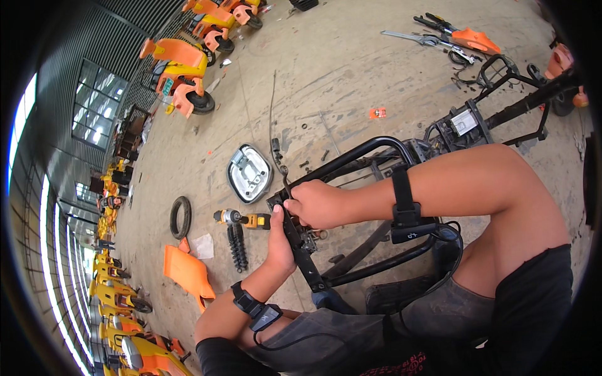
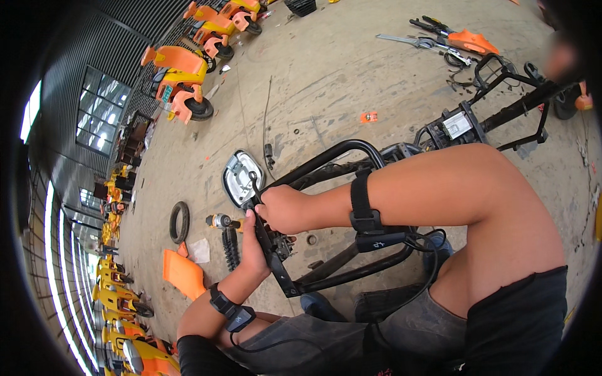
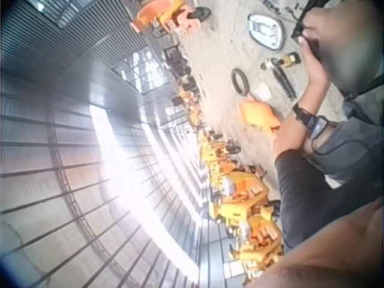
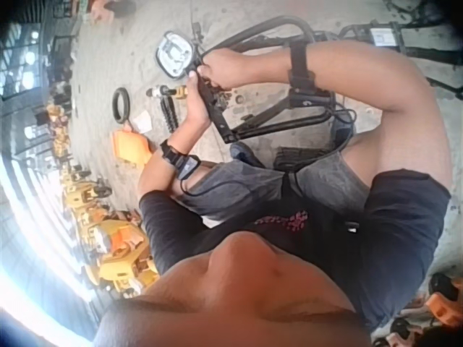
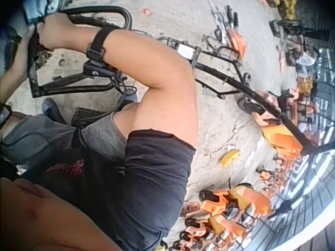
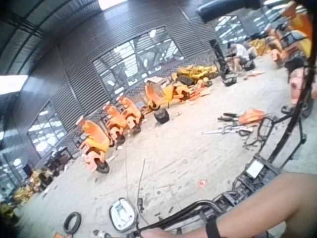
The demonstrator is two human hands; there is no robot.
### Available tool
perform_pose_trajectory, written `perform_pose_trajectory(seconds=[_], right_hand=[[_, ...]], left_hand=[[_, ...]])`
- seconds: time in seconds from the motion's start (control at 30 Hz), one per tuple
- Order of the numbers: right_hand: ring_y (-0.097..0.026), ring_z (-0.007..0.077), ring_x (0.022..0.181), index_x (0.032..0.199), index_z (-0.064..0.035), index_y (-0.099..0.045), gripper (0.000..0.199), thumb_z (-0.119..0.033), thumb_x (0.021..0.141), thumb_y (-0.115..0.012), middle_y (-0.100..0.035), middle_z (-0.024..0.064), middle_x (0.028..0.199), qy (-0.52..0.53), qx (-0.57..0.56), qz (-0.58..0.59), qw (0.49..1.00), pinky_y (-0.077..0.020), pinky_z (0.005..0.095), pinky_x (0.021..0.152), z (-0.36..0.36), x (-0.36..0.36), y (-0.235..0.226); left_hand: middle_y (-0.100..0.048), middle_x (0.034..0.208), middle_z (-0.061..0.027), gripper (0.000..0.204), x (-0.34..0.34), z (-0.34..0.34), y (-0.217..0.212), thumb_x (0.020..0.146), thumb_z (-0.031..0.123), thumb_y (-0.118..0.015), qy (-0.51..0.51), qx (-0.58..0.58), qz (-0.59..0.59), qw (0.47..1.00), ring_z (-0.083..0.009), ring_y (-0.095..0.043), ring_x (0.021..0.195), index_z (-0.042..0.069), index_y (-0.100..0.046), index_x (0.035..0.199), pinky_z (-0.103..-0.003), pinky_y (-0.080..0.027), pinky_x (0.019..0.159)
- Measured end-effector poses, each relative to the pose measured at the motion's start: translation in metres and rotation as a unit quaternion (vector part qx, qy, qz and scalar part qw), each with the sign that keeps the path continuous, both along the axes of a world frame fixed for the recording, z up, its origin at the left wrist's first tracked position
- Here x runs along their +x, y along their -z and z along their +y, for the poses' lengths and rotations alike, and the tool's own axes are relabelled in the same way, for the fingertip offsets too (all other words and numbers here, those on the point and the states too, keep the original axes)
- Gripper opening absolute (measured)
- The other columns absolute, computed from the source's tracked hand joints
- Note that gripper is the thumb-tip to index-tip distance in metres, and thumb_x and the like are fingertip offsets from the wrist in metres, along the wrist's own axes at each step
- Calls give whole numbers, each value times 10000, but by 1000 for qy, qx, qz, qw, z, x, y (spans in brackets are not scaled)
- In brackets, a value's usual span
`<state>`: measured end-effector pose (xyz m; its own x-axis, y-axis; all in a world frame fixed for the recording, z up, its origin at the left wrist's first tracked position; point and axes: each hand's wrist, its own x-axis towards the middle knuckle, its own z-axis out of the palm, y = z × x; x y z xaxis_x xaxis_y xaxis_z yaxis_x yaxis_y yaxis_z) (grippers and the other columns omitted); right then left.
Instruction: The person assembles a scooter frame by hand, inserting and tightening bolts and nuts into the handlebar stem area. The person repeatedly adjusts the frame and fasteners to secure the components.
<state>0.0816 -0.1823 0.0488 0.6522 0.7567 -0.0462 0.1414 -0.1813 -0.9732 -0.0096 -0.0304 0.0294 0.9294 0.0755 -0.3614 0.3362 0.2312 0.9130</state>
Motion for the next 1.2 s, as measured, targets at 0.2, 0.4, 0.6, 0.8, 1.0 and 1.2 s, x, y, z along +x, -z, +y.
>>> perform_pose_trajectory(seconds=[0.2,0.4,0.6,0.8,1.0,1.2], right_hand=[[-685,364,672,864,49,-552,378,-277,1045,-493,-668,203,729,9,1,-65,998,-537,442,618,3,-3,8],[-657,452,754,896,70,-532,350,-247,1040,-502,-637,264,772,24,36,-209,977,-518,500,668,11,-5,19],[-650,442,721,892,21,-515,300,-242,1037,-519,-624,233,733,38,65,-130,989,-508,485,636,10,-6,21],[-671,303,628,917,5,-499,249,-206,1048,-496,-620,170,723,38,80,-96,991,-513,418,559,5,-9,23],[-654,209,624,947,-2,-517,211,-187,1047,-499,-600,114,717,43,74,1,996,-508,382,536,6,-12,19],[-657,217,668,982,10,-600,191,-176,1012,-569,-646,127,781,67,74,48,994,-516,372,606,0,-20,12]], left_hand=[[-698,987,-105,609,0,12,6,1011,626,-390,38,-20,3,999,-242,-700,817,63,-603,1104,-370,-581,805],[-696,1065,-83,537,-2,2,1,1033,585,-385,-10,-32,-4,999,-231,-701,941,111,-591,1178,-380,-580,835],[-690,960,-115,625,-2,-7,-7,1044,582,-304,-32,-13,12,999,-233,-679,843,37,-605,1096,-366,-554,800],[-687,1040,-107,615,0,5,-1,1022,617,-359,25,-21,-2,999,-230,-687,923,70,-586,1187,-371,-569,825],[-667,966,-93,630,0,-9,-9,1026,620,-329,-17,0,15,1000,-223,-665,856,58,-593,1131,-360,-556,795],[-675,1020,-108,661,0,6,1,1013,641,-349,17,2,5,1000,-220,-675,912,51,-582,1197,-361,-561,831]])
